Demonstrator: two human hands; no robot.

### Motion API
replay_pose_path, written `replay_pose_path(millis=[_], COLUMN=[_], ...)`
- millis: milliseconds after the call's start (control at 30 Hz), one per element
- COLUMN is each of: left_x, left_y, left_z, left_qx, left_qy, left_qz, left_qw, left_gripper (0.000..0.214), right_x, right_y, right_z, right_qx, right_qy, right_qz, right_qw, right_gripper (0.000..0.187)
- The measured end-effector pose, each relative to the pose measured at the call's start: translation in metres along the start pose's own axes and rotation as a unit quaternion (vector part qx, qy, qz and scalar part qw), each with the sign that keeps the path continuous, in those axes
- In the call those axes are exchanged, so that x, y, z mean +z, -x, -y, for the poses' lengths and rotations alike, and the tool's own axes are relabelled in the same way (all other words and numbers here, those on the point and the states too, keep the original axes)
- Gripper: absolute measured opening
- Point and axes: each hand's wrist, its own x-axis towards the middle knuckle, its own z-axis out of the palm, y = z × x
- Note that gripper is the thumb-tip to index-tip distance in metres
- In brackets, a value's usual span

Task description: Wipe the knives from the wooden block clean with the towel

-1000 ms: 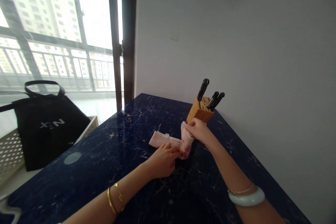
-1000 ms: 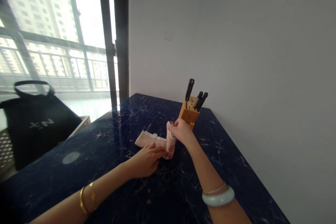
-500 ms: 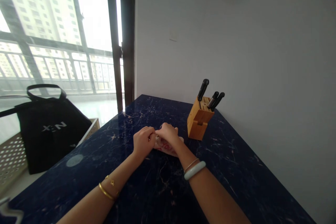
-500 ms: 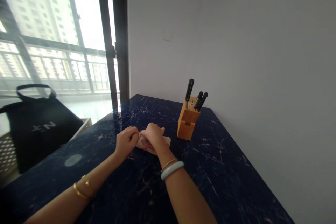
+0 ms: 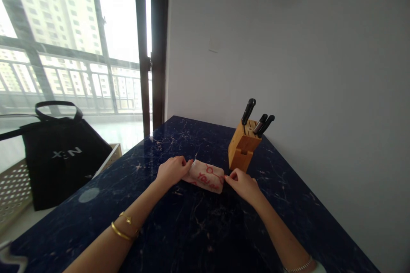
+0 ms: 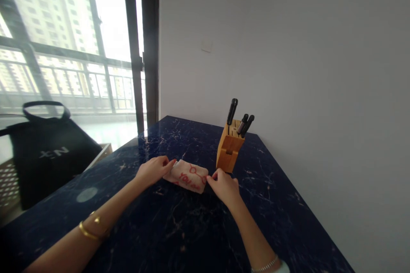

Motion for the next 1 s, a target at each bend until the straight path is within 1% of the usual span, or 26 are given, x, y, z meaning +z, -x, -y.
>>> replay_pose_path(millis=[67, 133, 233, 367, 433, 533, 633, 700, 767, 800, 833, 900, 933, 967, 1000], left_x=[0.003, 0.006, 0.006, 0.001, 0.002, 0.007, 0.013, 0.015, 0.016, 0.016, 0.017, 0.02, 0.021, 0.023, 0.026], left_y=[-0.001, -0.002, -0.004, -0.007, -0.007, -0.006, -0.006, -0.007, -0.008, -0.008, -0.007, -0.005, -0.003, -0.001, 0.0], left_z=[-0.001, -0.003, -0.004, 0.004, 0.01, 0.018, 0.022, 0.021, 0.019, 0.017, 0.014, 0.007, 0.003, -0.002, -0.007], left_qx=[-0.001, -0.005, -0.014, -0.034, -0.042, -0.047, -0.049, -0.046, -0.037, -0.032, -0.026, -0.008, 0.004, 0.016, 0.028], left_qy=[0.004, 0.008, 0.004, -0.026, -0.048, -0.074, -0.094, -0.097, -0.09, -0.085, -0.08, -0.069, -0.064, -0.06, -0.057], left_qz=[0.024, 0.04, 0.033, 0.01, 0.025, 0.06, 0.058, 0.06, 0.071, 0.077, 0.08, 0.081, 0.078, 0.075, 0.072], left_qw=[1.0, 0.999, 0.999, 0.999, 0.998, 0.994, 0.993, 0.992, 0.993, 0.993, 0.993, 0.994, 0.995, 0.995, 0.995], left_gripper=[0.039, 0.032, 0.027, 0.031, 0.026, 0.022, 0.028, 0.029, 0.027, 0.026, 0.027, 0.035, 0.041, 0.048, 0.052], right_x=[0.005, 0.01, 0.015, 0.018, 0.021, 0.026, 0.029, 0.029, 0.024, 0.021, 0.017, 0.008, 0.005, 0.002, 0.001], right_y=[0.006, 0.011, 0.017, 0.021, 0.022, 0.024, 0.025, 0.022, 0.014, 0.008, 0.001, -0.015, -0.023, -0.03, -0.037], right_z=[-0.013, -0.018, -0.016, -0.011, -0.009, -0.006, -0.003, -0.006, -0.016, -0.023, -0.032, -0.048, -0.055, -0.059, -0.06], right_qx=[-0.001, -0.012, -0.039, -0.067, -0.071, -0.077, -0.1, -0.11, -0.096, -0.08, -0.061, -0.037, -0.031, -0.023, -0.012], right_qy=[-0.01, -0.026, -0.048, -0.062, -0.064, -0.071, -0.086, -0.085, -0.081, -0.086, -0.096, -0.141, -0.159, -0.166, -0.162], right_qz=[0.022, 0.04, 0.049, 0.04, 0.032, 0.021, 0.011, 0.0, -0.039, -0.075, -0.128, -0.243, -0.289, -0.326, -0.345], right_qw=[1.0, 0.999, 0.997, 0.995, 0.995, 0.994, 0.991, 0.99, 0.991, 0.99, 0.985, 0.959, 0.943, 0.931, 0.924], right_gripper=[0.027, 0.028, 0.025, 0.018, 0.015, 0.015, 0.022, 0.024, 0.024, 0.026, 0.031, 0.048, 0.055, 0.063, 0.072])
